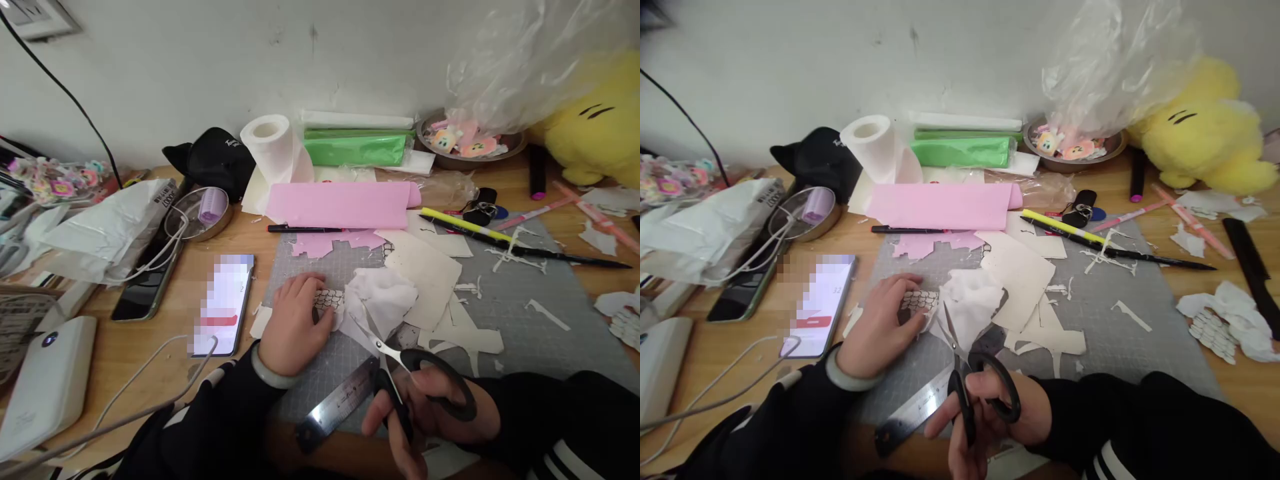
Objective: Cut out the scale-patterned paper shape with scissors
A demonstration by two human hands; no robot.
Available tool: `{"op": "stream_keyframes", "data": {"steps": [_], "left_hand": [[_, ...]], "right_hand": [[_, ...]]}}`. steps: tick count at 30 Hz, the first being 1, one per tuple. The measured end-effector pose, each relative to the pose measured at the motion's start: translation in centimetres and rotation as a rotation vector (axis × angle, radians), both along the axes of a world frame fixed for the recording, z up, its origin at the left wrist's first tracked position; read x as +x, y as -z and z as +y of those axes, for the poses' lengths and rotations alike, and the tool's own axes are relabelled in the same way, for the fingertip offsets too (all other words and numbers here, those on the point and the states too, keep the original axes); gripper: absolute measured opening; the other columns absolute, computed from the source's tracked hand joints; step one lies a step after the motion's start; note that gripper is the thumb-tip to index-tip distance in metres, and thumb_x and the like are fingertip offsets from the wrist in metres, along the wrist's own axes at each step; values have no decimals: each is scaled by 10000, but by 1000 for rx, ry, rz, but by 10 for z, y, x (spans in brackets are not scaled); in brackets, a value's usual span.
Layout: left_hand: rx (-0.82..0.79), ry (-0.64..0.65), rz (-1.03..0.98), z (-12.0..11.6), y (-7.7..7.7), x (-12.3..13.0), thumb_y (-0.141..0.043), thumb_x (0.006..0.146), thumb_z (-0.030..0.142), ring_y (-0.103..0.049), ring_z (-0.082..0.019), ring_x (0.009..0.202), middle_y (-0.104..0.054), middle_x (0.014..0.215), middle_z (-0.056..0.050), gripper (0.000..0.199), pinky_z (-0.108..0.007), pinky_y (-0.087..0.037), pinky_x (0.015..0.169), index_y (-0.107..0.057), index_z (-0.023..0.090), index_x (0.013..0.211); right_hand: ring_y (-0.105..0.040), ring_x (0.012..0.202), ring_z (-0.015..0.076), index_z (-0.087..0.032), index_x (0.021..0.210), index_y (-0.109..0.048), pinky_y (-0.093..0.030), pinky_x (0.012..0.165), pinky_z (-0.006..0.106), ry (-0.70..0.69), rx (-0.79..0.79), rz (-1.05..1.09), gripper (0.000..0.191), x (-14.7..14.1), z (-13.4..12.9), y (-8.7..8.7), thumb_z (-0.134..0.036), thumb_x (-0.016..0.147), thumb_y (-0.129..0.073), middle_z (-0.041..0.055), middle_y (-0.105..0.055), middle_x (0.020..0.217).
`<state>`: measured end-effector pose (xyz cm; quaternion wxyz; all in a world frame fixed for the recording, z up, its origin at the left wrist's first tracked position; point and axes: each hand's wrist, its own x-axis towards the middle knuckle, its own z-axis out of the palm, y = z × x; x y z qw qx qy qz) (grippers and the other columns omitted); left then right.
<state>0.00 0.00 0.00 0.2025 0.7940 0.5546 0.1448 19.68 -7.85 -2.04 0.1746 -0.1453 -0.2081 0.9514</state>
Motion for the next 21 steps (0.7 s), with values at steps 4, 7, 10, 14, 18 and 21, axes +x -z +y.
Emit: {"op": "stream_keyframes", "data": {"steps": [4,7,10,14,18,21], "left_hand": [[-86,-28,-149,3,0,-3,-471,806,174,-527,-208,803,-602,808,-34,39,-366,-412,747,-491,196,781],[-179,-140,-442,4,0,-4,-494,811,203,-513,-151,701,-543,714,8,68,-288,-411,673,-481,195,745],[-324,-270,-843,-1,-1,-1,-543,788,234,-522,-110,644,-518,683,40,101,-236,-405,623,-454,197,757],[-529,-301,-1091,-12,-4,7,-572,771,232,-541,-88,598,-564,623,54,141,-203,-409,613,-436,199,786],[-530,-217,-881,-19,-7,10,-561,788,242,-502,-92,524,-554,566,56,118,-199,-390,537,-461,197,831],[-341,-214,-710,-13,-7,1,-533,804,242,-555,-120,581,-578,666,44,202,-223,-416,553,-451,211,985]], "right_hand": [[-492,489,98,-23,1047,-566,-373,564,239,-7,80,-37,718,4,-2,-6,-658,783,-361,31,-538,568],[-500,501,107,-28,1027,-568,-374,551,242,33,93,-18,735,6,-2,-6,-680,775,-343,43,-549,579],[-491,480,107,-59,959,-567,-371,529,236,125,110,-19,633,5,0,-3,-643,765,-420,34,-550,540],[-491,476,96,-94,859,-552,-360,512,222,201,73,-105,516,3,3,1,-594,741,-500,37,-575,558],[-500,476,98,-95,815,-539,-350,519,226,158,34,-123,568,2,4,0,-650,711,-482,44,-577,559],[-499,480,98,-97,810,-536,-343,533,235,167,18,-146,562,2,4,-1,-646,719,-461,46,-582,569]]}}
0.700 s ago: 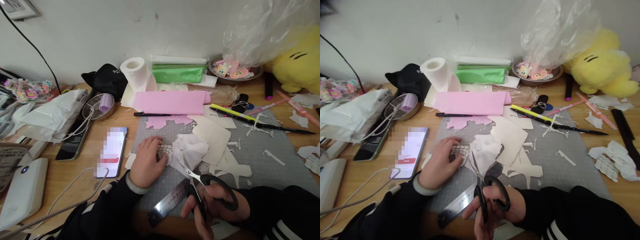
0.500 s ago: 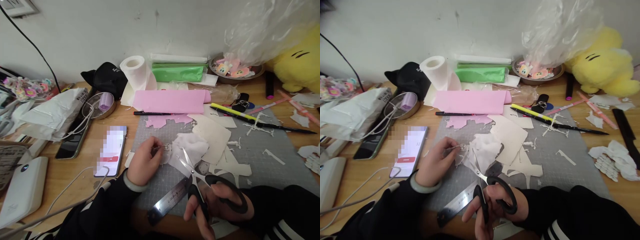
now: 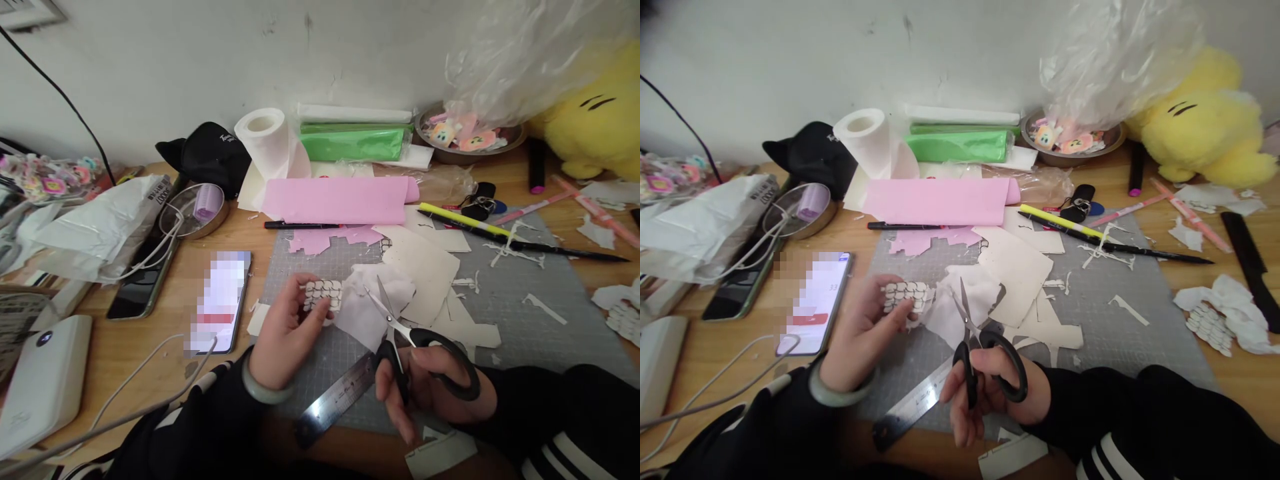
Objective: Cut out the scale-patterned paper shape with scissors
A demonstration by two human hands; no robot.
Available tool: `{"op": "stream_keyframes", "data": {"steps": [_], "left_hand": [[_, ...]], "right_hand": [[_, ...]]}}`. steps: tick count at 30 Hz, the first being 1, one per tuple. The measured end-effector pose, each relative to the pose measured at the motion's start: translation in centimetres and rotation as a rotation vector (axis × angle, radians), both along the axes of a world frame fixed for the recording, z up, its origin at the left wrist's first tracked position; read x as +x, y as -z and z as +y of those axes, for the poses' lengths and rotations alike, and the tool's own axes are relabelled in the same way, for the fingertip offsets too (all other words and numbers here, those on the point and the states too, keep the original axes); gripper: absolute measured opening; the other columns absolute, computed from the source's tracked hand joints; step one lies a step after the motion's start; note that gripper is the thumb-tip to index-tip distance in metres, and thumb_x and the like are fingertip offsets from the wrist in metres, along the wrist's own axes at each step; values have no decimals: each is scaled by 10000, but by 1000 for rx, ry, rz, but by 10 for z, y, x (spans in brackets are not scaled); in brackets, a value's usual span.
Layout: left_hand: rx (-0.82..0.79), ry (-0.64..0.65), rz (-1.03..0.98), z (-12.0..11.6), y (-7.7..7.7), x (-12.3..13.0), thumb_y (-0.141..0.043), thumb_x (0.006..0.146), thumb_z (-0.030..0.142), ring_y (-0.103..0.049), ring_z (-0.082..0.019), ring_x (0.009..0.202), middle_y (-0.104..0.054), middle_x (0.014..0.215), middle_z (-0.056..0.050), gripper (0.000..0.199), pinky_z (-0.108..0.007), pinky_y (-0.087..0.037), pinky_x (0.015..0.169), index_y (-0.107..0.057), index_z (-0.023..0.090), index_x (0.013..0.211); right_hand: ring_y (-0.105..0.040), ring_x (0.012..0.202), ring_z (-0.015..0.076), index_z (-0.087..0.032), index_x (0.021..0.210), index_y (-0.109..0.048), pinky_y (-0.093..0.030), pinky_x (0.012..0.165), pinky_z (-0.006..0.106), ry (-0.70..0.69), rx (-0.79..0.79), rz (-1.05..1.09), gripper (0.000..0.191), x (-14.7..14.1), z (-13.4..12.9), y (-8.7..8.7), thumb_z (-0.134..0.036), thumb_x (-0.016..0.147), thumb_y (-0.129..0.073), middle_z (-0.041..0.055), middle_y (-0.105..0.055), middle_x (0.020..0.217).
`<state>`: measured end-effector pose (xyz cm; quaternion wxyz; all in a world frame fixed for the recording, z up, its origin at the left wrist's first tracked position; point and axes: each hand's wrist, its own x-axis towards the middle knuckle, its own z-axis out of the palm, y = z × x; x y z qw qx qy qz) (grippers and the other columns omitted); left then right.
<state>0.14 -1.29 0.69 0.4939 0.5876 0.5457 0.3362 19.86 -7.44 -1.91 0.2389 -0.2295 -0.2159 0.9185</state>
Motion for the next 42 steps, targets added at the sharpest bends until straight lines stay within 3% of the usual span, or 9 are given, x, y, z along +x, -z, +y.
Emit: {"op": "stream_keyframes", "data": {"steps": [2,4,6,10,15,26,32,37,42], "left_hand": [[140,-17,175,7,0,-8,-515,812,236,-580,-143,653,-578,678,40,209,-245,-433,614,-470,215,1016],[231,23,296,14,-1,-15,-421,835,200,-564,-148,672,-583,697,23,134,-254,-428,637,-527,205,917],[296,88,361,18,-3,-18,-348,819,152,-556,-158,730,-591,743,-4,218,-265,-425,671,-563,191,815],[344,210,491,19,-4,-15,-344,777,132,-542,-170,699,-571,692,-19,226,-283,-423,648,-552,181,702],[318,324,731,17,2,-10,-433,798,199,-570,-219,756,-641,776,-45,188,-364,-414,728,-611,188,858],[288,337,712,19,-1,-11,-350,832,138,-559,-229,811,-622,792,-56,266,-384,-385,751,-609,189,800],[271,382,754,17,0,-10,-416,800,142,-559,-249,886,-624,883,-53,233,-434,-357,829,-610,205,914],[260,371,763,16,2,-12,-449,784,144,-549,-247,914,-603,956,-65,333,-443,-352,872,-518,200,1105],[285,378,780,16,2,-12,-455,815,200,-541,-255,908,-590,933,-74,216,-441,-358,859,-525,175,1018]], "right_hand": [[-492,477,97,-102,810,-531,-334,534,240,6,-4,-9,541,0,0,0,-630,730,-445,44,-581,568],[-488,475,97,-104,807,-528,-325,529,243,3,0,-15,527,1,0,0,-618,733,-437,43,-576,563],[-487,477,95,-104,801,-527,-320,530,244,-6,-2,-25,527,1,1,-1,-618,727,-442,45,-577,568],[-484,481,91,-108,802,-526,-323,539,242,-12,-9,-47,532,1,2,-4,-628,714,-455,41,-579,577],[-488,478,94,-102,802,-523,-336,536,242,-4,-12,-32,521,1,1,-3,-613,730,-446,44,-577,575],[-498,485,94,-101,801,-528,-338,541,236,-8,-31,-35,526,-1,3,-3,-618,717,-480,47,-588,586],[-498,484,96,-107,792,-527,-345,534,237,-6,-28,-27,517,0,3,-2,-615,719,-472,39,-585,577],[-512,500,104,-99,798,-527,-339,534,242,1,-18,-28,504,0,2,-2,-594,735,-461,49,-582,582],[-493,490,93,-99,799,-520,-340,547,242,-2,-33,-29,514,0,3,-3,-605,724,-473,43,-575,589]]}}
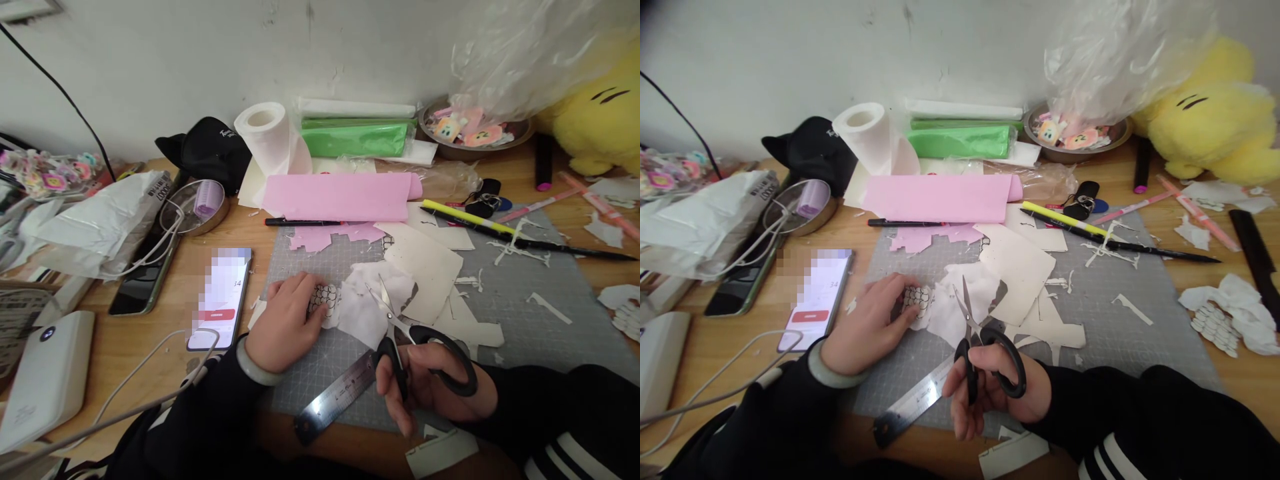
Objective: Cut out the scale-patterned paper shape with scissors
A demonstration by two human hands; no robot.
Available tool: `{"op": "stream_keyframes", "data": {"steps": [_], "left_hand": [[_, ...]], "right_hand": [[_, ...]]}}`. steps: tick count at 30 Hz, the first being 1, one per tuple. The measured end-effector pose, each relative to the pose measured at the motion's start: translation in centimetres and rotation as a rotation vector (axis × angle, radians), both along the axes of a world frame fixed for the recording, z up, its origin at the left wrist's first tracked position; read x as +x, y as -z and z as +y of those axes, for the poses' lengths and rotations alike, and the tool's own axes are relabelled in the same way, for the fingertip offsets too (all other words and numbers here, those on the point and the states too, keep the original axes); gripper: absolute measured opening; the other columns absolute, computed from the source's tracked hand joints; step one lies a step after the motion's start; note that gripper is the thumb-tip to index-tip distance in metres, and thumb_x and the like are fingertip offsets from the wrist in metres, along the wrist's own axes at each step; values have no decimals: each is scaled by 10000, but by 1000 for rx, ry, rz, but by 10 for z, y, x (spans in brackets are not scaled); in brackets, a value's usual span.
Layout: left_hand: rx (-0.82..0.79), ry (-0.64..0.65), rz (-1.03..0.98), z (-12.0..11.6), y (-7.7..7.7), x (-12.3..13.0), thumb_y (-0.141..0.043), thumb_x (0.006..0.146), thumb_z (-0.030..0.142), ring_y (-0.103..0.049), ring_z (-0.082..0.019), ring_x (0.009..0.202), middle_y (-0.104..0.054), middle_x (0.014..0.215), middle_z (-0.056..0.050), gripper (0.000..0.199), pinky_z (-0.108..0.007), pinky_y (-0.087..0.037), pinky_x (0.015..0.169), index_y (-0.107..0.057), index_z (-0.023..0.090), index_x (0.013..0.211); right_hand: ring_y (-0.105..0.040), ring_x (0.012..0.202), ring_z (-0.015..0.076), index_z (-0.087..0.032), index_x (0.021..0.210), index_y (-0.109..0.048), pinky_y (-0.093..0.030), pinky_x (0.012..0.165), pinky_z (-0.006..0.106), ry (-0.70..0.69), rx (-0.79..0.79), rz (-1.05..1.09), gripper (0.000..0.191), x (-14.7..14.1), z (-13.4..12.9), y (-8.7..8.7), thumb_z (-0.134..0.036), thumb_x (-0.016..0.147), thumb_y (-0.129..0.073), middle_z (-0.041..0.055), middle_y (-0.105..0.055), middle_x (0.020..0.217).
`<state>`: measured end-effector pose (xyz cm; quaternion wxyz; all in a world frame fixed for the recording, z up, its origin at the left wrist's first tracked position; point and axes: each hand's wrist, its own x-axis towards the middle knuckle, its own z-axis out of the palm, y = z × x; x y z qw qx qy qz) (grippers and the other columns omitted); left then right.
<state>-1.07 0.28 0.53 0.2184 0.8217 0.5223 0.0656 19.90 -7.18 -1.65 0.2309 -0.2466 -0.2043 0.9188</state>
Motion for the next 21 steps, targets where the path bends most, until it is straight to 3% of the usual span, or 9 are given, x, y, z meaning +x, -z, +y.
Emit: {"op": "stream_keyframes", "data": {"steps": [7,12,21], "left_hand": [[-1,-14,3,1,0,0,-449,846,276,-540,-253,891,-586,940,-75,178,-430,-380,821,-558,189,957],[-12,-40,-16,2,0,1,-355,893,239,-537,-238,875,-582,901,-67,223,-405,-385,793,-572,186,894],[-43,-117,-103,4,-1,1,-371,880,250,-534,-213,814,-584,800,-51,221,-334,-398,722,-521,187,732]], "right_hand": [[-487,485,93,-113,804,-514,-331,535,241,-12,19,-4,495,0,0,0,-599,730,-453,37,-574,582],[-487,489,92,-108,798,-512,-342,547,245,-7,10,-5,499,0,0,0,-599,725,-464,41,-572,587],[-511,505,98,-102,802,-520,-349,546,249,7,12,7,494,0,0,1,-588,738,-456,44,-576,578]]}}
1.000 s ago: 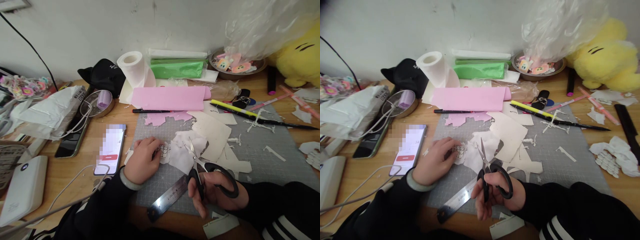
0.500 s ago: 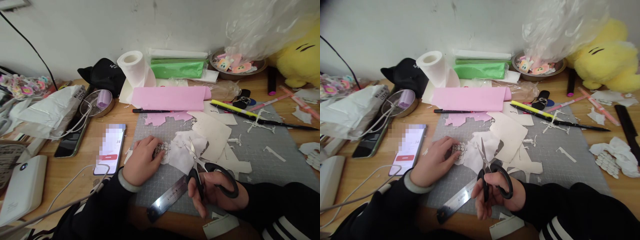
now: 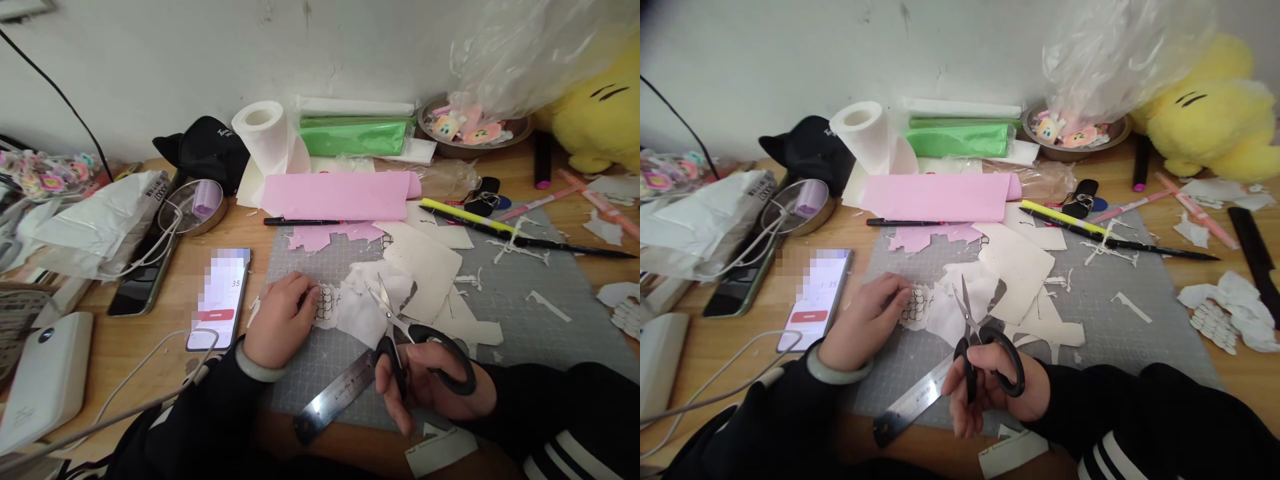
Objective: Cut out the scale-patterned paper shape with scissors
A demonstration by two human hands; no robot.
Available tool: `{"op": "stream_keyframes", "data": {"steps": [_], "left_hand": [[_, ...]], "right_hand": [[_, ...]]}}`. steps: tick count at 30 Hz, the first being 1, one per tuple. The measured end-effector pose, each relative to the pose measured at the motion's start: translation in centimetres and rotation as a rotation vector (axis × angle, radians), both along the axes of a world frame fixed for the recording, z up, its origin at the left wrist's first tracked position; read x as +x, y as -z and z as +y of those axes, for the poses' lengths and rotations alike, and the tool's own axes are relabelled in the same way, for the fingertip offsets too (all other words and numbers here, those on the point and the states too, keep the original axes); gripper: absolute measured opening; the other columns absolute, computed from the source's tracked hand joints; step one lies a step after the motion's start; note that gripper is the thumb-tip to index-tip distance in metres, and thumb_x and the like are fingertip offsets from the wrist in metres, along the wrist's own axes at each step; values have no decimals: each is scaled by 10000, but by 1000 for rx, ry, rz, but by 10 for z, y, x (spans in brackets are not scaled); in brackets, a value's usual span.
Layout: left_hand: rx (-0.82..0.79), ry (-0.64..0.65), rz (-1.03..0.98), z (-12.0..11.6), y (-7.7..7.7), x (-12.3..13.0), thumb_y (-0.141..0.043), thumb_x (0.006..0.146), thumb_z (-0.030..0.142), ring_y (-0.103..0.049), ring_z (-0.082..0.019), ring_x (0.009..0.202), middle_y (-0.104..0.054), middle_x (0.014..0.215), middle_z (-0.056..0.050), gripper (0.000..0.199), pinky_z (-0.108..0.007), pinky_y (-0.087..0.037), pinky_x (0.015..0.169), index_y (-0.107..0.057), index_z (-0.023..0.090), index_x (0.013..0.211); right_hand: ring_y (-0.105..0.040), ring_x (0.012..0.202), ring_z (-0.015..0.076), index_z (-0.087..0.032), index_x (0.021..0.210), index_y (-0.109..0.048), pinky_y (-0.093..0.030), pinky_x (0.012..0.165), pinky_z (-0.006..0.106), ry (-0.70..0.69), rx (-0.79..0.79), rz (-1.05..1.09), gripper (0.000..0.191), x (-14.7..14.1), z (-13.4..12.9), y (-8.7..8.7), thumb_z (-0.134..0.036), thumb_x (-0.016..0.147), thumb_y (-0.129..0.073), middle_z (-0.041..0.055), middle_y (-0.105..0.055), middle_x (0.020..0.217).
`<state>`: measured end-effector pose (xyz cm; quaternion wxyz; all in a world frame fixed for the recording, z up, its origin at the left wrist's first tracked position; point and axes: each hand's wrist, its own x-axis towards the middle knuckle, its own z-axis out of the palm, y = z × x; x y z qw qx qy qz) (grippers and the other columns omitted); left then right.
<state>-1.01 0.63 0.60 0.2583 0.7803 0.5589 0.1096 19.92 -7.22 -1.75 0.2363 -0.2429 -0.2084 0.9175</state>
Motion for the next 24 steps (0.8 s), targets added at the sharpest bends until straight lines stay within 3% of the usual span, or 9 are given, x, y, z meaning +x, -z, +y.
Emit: {"op": "stream_keyframes", "data": {"steps": [8,24], "left_hand": [[-17,-42,-3,0,0,1,-304,892,282,-498,-205,736,-540,722,-40,267,-331,-385,678,-445,204,680],[-4,-40,25,-3,-3,0,-271,881,295,-529,-217,760,-580,743,-52,291,-351,-404,713,-506,191,744]], "right_hand": [[-527,520,99,-98,808,-523,-346,541,235,-5,-11,26,490,0,0,2,-580,743,-464,43,-584,597],[-534,517,103,-93,790,-551,-347,519,224,0,-30,-14,514,-1,2,0,-596,696,-505,43,-586,584]]}}
